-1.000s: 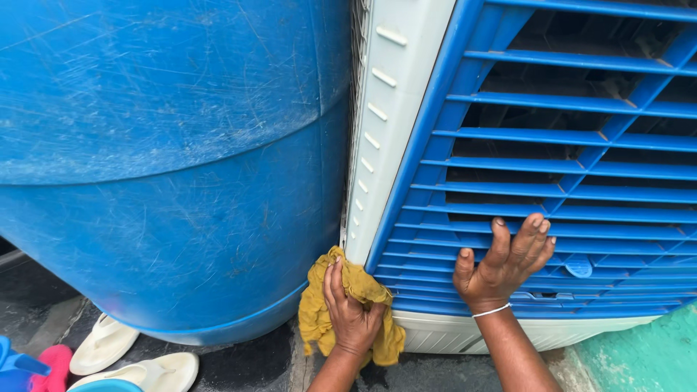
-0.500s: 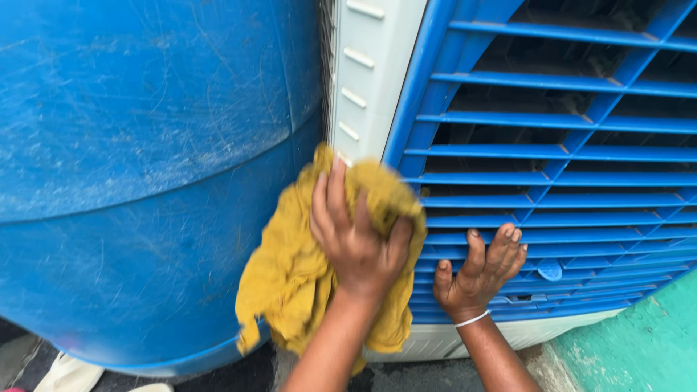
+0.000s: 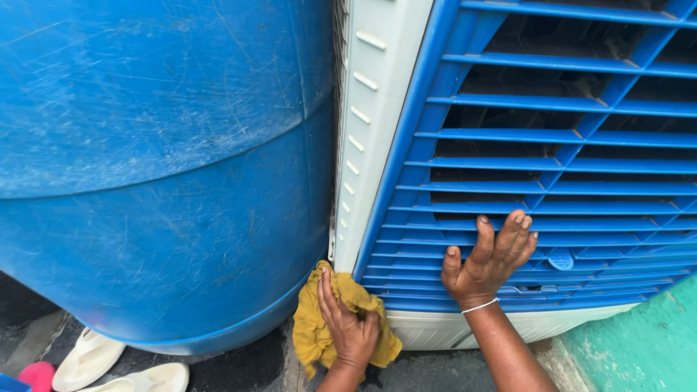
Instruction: The person cleans an air cooler by wiping down the front grille and frame with cloths, rinsing and wringing a cloth in a bucket of water.
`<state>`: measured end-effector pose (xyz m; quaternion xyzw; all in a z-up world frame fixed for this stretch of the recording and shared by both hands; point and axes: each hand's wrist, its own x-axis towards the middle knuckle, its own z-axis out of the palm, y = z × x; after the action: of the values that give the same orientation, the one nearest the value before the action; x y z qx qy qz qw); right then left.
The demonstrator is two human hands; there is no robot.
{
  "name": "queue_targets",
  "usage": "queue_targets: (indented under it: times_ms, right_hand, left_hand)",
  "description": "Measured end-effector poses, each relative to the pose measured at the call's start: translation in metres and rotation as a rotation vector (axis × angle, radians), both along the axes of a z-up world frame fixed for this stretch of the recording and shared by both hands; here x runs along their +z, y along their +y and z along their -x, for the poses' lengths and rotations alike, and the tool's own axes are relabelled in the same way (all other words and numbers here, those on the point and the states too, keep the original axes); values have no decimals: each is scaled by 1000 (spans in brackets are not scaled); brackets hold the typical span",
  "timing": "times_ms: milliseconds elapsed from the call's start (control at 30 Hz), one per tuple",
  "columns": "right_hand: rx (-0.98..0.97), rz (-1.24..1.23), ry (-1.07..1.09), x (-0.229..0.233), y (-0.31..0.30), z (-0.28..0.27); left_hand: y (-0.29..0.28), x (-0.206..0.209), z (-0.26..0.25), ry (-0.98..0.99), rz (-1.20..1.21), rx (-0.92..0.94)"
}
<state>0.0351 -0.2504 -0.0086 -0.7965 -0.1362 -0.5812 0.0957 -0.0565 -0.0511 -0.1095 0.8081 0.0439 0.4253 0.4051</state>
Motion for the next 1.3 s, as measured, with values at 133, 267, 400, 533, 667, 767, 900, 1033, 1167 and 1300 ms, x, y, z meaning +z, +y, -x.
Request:
queue_targets:
  times_ms: [133, 267, 400, 533, 667, 767, 900, 1033, 1167, 1300]
  right_hand:
    - [2, 9, -14, 1, -2, -3]
    - [-15, -3, 8, -1, -1, 0]
    - [-1, 2, -8, 3, 1, 0]
    - [14, 0, -9, 4, 2, 3]
    - [15, -3, 8, 2, 2, 1]
    - [12, -11, 8, -2, 0, 2]
    - [-8, -3, 20, 1, 1, -2]
    - [-16, -2, 1, -2, -1, -1]
    - [-21, -6, 21, -3, -1, 0]
    - [-17, -10, 6, -1, 1, -1]
  left_hand:
    - [-12, 62, -4, -73, 69, 25]
    - [-8, 150, -16, -205, -83, 42]
    - [2, 191, -33, -375, -165, 48]
    - [-3, 153, -44, -405, -150, 109]
    - [0, 68, -32, -235, -116, 112]
    - [7, 10, -22, -64, -163, 78]
    - [17, -25, 0, 57, -113, -24]
    - [6, -2, 8, 78, -4, -64]
    - [6, 92, -13, -124, -26, -54]
    - [14, 194, -38, -293, -165, -10]
